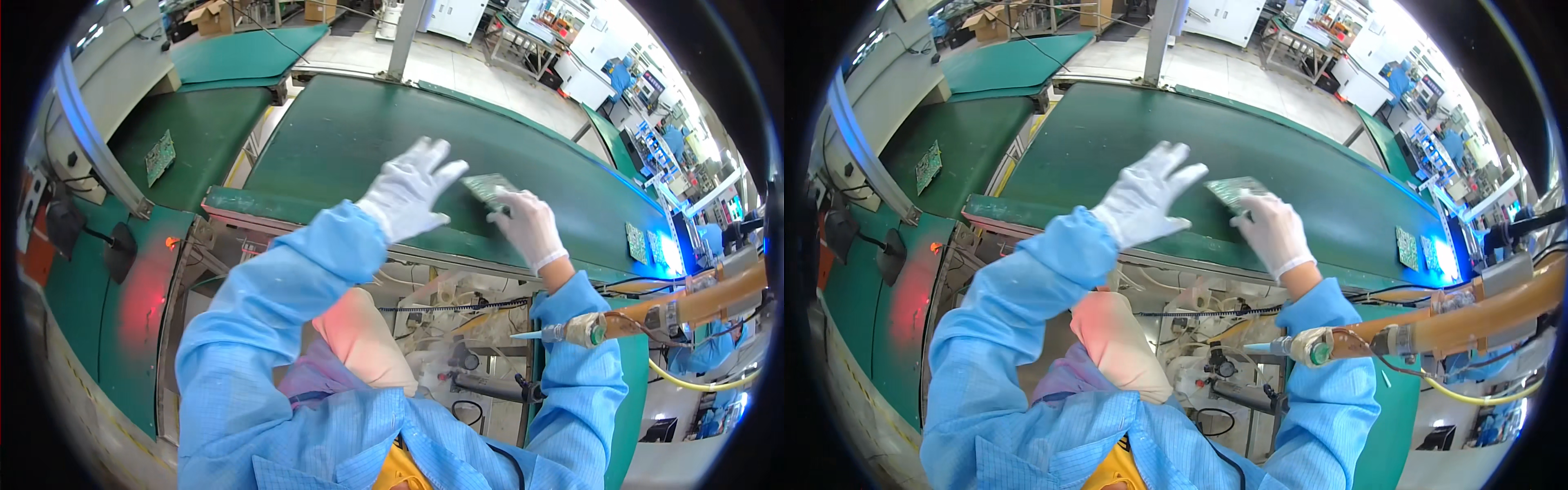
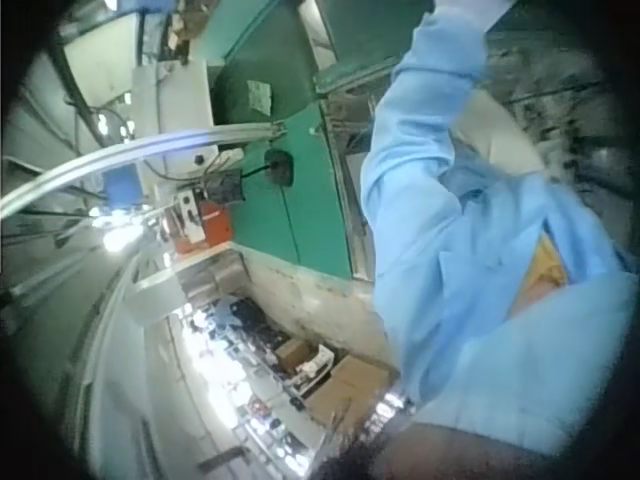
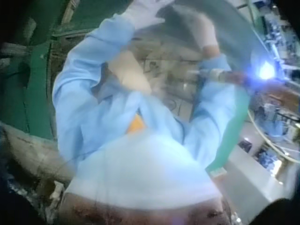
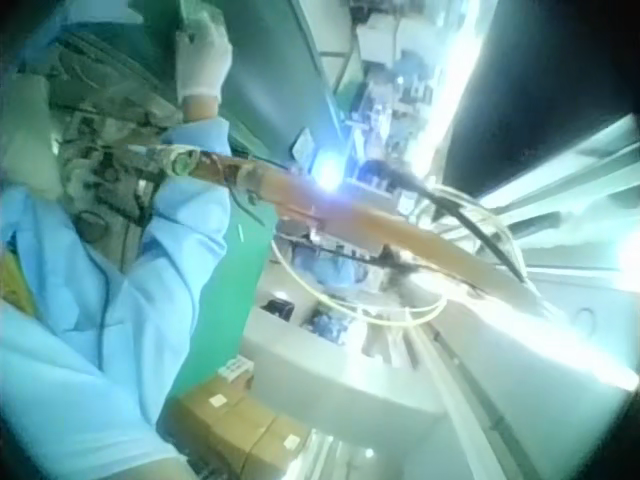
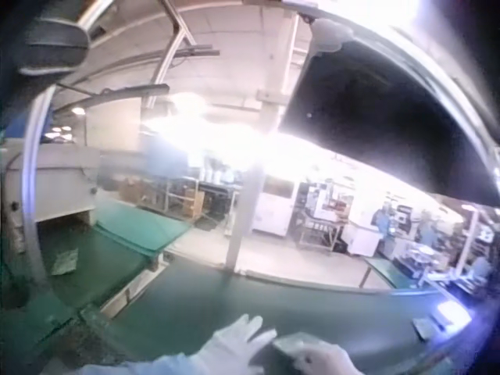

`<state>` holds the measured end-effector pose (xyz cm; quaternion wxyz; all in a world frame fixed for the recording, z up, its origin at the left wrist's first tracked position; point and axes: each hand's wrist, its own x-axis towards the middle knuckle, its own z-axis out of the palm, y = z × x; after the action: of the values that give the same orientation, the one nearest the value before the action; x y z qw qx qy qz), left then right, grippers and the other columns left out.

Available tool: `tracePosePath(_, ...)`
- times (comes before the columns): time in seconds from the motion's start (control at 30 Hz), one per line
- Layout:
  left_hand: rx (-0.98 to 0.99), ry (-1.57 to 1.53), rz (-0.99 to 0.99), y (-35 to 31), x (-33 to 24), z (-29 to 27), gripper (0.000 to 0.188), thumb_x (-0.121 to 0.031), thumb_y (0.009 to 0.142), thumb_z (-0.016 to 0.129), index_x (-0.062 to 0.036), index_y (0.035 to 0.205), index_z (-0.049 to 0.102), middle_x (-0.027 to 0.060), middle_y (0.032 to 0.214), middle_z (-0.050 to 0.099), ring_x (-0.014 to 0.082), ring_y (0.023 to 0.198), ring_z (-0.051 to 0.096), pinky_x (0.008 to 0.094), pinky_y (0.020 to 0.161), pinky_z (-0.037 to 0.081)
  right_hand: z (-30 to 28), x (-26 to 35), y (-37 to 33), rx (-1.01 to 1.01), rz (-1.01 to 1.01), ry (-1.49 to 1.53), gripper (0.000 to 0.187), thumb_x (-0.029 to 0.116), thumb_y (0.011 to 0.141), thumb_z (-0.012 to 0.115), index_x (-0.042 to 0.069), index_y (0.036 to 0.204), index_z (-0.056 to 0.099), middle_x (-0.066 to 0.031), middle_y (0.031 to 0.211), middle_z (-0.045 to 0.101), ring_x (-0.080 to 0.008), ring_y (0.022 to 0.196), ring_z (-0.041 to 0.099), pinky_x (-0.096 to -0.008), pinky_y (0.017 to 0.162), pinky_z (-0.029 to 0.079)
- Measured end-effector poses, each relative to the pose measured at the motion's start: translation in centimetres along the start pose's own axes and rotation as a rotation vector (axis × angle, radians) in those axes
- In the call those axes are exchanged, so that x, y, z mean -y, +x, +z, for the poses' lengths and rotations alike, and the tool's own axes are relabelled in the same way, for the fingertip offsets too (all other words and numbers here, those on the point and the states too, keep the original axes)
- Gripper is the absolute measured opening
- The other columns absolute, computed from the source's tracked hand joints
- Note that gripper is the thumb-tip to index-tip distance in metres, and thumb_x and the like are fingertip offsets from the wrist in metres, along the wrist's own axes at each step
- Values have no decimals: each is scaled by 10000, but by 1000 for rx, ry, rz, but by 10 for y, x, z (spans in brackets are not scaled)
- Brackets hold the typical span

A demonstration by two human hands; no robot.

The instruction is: Picking up circuit boards from a conveyor belt, applying a substance using a handheld dispenser, and placing them back on the line.

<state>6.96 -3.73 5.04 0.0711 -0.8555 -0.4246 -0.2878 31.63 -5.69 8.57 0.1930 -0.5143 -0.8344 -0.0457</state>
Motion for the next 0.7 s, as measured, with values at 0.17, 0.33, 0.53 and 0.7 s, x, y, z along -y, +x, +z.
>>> tracePosePath(0.17,134,43,-12,10,-24,22,408,-249,831,660,-171,1225,593,47,962,664,255,914,649,428,797,505,-6,50,0,86,192,539,632,235,817,746,57,1367,491,-160,1119,642,-273,900,668,-380,806,545)
tracePosePath(0.33,11,-134,-111,-11,-8,-7,434,-216,808,710,-195,1231,620,75,906,699,242,778,675,359,684,528,-31,36,-15,-125,460,1388,685,515,992,435,81,1508,312,-172,1335,515,-203,865,619,-320,829,512)
tracePosePath(0.53,-178,-1543,-621,-97,21,-69,436,-286,940,656,-20,1277,581,72,1101,682,127,935,640,295,828,522,-105,38,-94,-238,7,1712,791,400,978,500,89,1566,71,-213,1503,340,-266,1022,512,-372,879,490)
tracePosePath(0.7,-402,-1883,-795,-160,14,-94,451,-251,955,639,-14,1322,526,92,1210,645,182,1047,647,334,890,544,-127,59,-159,-532,298,1377,805,152,931,549,69,1557,49,-169,1563,278,-267,905,571,-399,921,495)
